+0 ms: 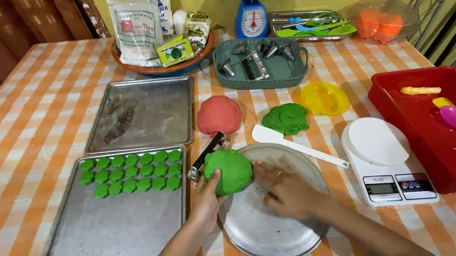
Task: Portioning green dough using a scraper and shaping it by hand before placing it on a baking tray.
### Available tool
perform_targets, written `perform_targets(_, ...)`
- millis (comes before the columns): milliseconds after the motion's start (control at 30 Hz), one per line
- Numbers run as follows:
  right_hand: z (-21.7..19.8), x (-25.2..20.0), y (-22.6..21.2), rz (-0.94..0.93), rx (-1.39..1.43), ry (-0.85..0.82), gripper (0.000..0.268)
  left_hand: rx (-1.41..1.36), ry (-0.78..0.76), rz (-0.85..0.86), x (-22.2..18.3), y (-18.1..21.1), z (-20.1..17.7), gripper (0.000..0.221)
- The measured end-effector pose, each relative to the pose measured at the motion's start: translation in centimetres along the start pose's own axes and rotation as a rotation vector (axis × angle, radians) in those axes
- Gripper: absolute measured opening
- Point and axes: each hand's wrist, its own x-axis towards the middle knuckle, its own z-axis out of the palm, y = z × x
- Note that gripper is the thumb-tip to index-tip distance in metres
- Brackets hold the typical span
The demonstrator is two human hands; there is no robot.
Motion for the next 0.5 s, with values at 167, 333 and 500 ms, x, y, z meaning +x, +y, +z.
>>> perform_targets(167, 2.6, -2.7, -3.7, -0.303, -0.072, 0.169, 0.08, -0.052, 0.004, 0.013, -0.4, 0.2, 0.2, 0.067)
perform_targets(333, 1.2, -7.8, -4.2, -0.264, -0.075, 0.046, 0.071, -0.012, 0.0, -0.035, -0.2, 0.0, 0.1, 0.066)
perform_targets(500, 1.8, -9.3, 2.6, 0.064, -0.18, 0.062, 0.075, 0.041, 0.002, -0.034, -0.5, 0.0, 0.4, 0.069)
